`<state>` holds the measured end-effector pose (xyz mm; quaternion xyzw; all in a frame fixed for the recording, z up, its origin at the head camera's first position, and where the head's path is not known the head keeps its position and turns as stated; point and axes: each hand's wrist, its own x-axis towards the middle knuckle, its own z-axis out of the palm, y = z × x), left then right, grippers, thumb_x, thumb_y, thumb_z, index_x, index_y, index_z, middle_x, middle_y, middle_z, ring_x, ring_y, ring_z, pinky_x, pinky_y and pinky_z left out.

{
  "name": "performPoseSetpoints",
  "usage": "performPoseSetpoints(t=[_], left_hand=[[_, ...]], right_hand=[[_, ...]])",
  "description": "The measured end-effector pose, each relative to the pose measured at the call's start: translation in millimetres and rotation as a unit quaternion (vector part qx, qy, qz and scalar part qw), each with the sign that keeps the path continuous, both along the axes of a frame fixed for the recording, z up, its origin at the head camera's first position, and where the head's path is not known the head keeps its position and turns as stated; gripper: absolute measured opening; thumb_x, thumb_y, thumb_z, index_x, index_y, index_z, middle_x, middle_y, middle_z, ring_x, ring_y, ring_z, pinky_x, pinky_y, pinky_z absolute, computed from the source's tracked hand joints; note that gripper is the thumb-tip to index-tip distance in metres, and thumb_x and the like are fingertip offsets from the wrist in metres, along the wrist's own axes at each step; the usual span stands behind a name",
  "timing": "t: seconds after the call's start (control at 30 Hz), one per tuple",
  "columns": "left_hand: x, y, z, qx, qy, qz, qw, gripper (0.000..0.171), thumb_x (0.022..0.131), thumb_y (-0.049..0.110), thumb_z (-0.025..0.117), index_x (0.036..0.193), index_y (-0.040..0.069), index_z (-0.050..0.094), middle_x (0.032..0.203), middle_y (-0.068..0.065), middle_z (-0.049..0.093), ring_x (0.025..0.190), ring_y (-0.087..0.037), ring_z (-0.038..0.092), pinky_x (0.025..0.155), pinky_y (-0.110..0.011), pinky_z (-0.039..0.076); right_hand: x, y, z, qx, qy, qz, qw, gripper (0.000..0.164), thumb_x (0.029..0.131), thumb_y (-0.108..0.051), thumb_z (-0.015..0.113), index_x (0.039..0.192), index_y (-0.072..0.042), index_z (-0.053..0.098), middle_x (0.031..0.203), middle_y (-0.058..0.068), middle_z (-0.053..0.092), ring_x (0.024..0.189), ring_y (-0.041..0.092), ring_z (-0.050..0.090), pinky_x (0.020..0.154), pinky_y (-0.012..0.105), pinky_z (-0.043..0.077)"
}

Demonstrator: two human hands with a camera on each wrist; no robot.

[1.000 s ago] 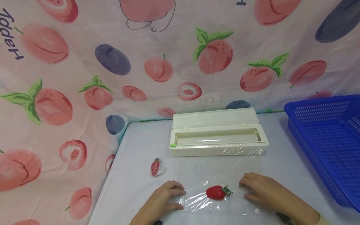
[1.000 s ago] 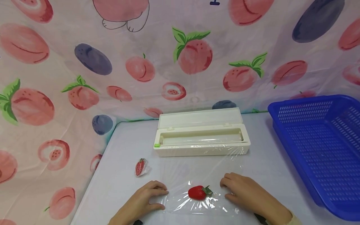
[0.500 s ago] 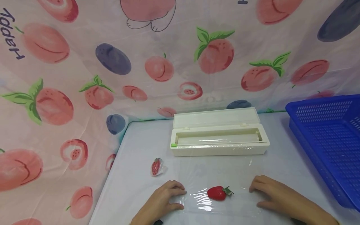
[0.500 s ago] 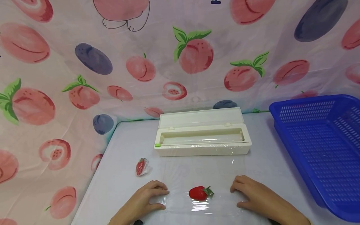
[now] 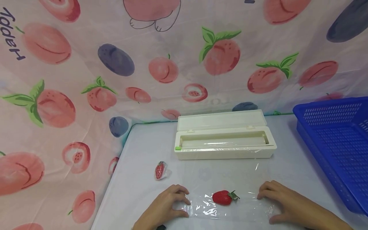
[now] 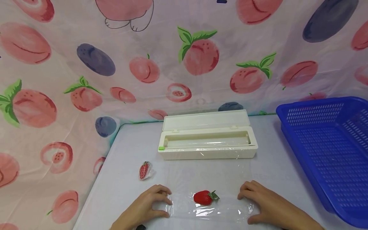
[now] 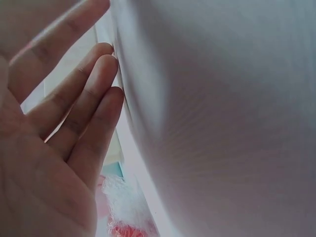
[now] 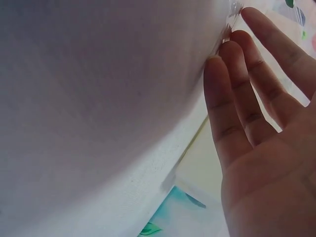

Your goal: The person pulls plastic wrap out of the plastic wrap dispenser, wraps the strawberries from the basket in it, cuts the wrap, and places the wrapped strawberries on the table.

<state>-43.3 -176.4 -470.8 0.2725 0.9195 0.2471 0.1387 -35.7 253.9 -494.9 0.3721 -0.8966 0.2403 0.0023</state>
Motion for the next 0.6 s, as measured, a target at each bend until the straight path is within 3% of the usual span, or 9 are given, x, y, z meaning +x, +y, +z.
performPoseSetpoints(t=[0.1, 0.2, 0.47, 0.6], left_hand=[[0.5, -1.7, -1.2, 0.0, -0.007, -0.003, 1.0, 0.034, 0.072, 0.042, 0.087, 0.102, 0.03, 0.077, 0.123, 0.015, 0.059, 0.116, -0.008, 0.054, 0.103, -0.031, 0.049], [1.8, -5.1, -2.9, 0.01, 0.016, -0.025, 0.9995, 0.036, 0.069, 0.042, 0.088, 0.101, 0.03, 0.076, 0.125, 0.013, 0.058, 0.117, -0.008, 0.054, 0.103, -0.031, 0.048], [1.2, -9.2, -5.0, 0.014, 0.056, -0.062, 0.9964, 0.016, 0.074, 0.04, 0.086, 0.086, 0.034, 0.076, 0.126, 0.01, 0.058, 0.116, -0.008, 0.054, 0.101, -0.031, 0.049], [1.2, -9.6, -5.1, 0.017, 0.066, -0.069, 0.9953, 0.01, 0.076, 0.037, 0.085, 0.082, 0.033, 0.078, 0.126, 0.01, 0.059, 0.116, -0.008, 0.054, 0.1, -0.03, 0.049]], right_hand=[[2.0, -0.7, 1.7, 0.012, -0.013, -0.003, 1.0, 0.059, 0.067, -0.06, 0.08, 0.116, -0.033, 0.061, 0.116, -0.018, 0.051, 0.107, 0.005, 0.049, 0.087, 0.014, 0.047], [3.4, -1.7, 1.7, 0.021, -0.012, -0.006, 1.0, 0.063, 0.065, -0.065, 0.078, 0.118, -0.036, 0.059, 0.117, -0.019, 0.05, 0.107, 0.004, 0.048, 0.085, 0.018, 0.05], [3.2, -1.9, 0.8, 0.008, 0.028, 0.013, 0.999, 0.047, 0.07, -0.056, 0.081, 0.109, -0.042, 0.06, 0.114, -0.02, 0.047, 0.103, 0.002, 0.046, 0.075, 0.022, 0.051], [0.5, -2.0, 5.3, 0.018, -0.038, 0.02, 0.999, 0.03, 0.077, -0.052, 0.078, 0.102, -0.043, 0.064, 0.111, -0.019, 0.048, 0.099, 0.002, 0.046, 0.074, 0.022, 0.052]])
